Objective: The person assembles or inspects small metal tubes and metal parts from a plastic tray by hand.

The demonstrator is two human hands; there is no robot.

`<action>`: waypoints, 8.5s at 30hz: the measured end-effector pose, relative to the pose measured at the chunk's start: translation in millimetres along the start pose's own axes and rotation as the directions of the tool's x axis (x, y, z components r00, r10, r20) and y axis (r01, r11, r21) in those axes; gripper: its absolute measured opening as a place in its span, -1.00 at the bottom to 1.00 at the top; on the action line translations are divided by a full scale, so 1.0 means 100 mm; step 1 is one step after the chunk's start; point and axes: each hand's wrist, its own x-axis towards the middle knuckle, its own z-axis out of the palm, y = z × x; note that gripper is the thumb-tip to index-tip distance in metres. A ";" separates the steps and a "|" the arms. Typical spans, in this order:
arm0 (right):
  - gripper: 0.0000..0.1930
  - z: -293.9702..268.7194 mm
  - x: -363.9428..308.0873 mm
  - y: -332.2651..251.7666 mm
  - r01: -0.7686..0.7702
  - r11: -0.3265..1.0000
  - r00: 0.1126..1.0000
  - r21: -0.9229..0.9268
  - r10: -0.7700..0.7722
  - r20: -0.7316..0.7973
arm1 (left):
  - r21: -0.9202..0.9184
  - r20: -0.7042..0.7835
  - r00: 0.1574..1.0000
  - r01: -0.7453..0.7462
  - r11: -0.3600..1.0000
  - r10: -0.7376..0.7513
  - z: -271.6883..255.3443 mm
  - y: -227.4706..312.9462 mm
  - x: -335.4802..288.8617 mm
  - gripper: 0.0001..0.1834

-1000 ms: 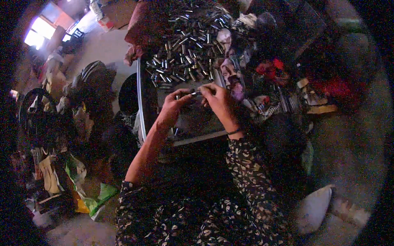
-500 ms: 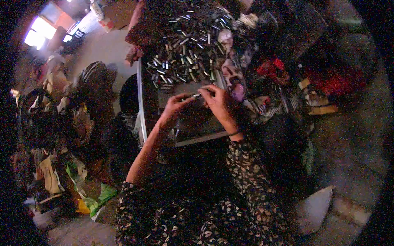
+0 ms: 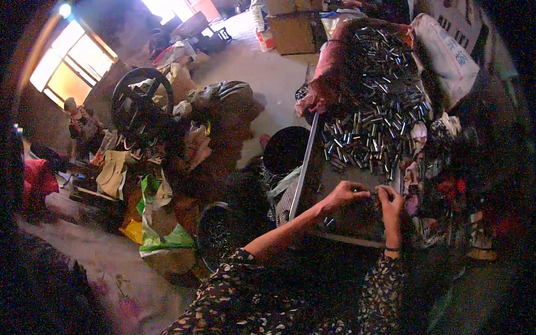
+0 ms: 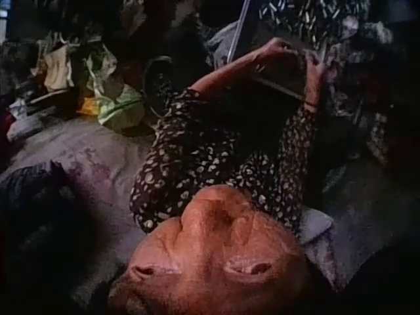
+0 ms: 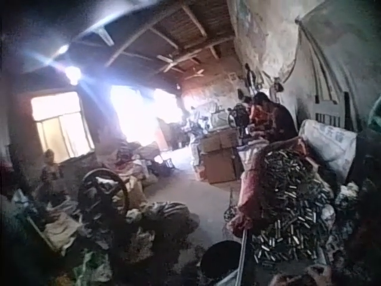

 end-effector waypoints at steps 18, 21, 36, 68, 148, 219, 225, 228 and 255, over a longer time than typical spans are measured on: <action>-0.80 0.02 0.02 0.04 -0.148 0.986 0.989 0.076 0.150 -0.016 | -0.073 0.015 0.982 0.186 0.980 -0.186 0.04 0.20 0.00 -0.68; -0.79 0.01 -0.02 -0.05 -0.117 0.993 0.993 0.030 0.117 -0.010 | -0.145 0.045 0.990 0.139 0.980 -0.134 0.04 0.12 0.00 -0.69; -0.73 -0.02 -0.07 -0.15 -0.066 0.997 0.995 -0.035 0.068 0.076 | -0.123 0.061 0.990 0.137 0.983 -0.131 0.08 0.16 -0.04 -0.70; -0.30 -2.61 -0.34 -1.22 0.017 0.635 0.124 -0.772 -0.767 -0.629 | -0.211 0.204 0.977 0.112 0.971 -0.068 0.68 0.42 0.99 -0.70; -0.88 1.13 0.51 0.14 0.401 0.397 0.905 -0.826 -0.313 0.289 | -0.538 -0.190 0.982 -0.107 0.836 0.003 -1.04 0.13 -0.29 -0.65; -0.73 0.20 0.11 0.12 -0.032 0.996 0.997 0.089 0.025 0.074 | -0.269 -0.056 0.987 0.128 0.955 -0.148 -0.30 -0.06 -0.12 -0.72; -0.78 0.20 0.09 0.13 0.175 0.981 0.984 -0.085 -0.171 0.048 | -0.300 -0.095 0.982 0.130 0.945 -0.165 -0.29 -0.10 -0.10 -0.72; -0.80 0.21 0.04 -0.01 0.101 0.988 0.993 -0.120 -0.092 0.077 | -0.258 -0.102 0.982 0.126 0.958 -0.157 -0.30 -0.14 -0.09 -0.72; -0.78 0.34 0.02 0.10 0.264 0.927 0.963 -0.266 -0.270 0.014 | -0.100 -0.024 0.975 0.219 0.971 -0.222 -0.28 -0.20 -0.07 -0.76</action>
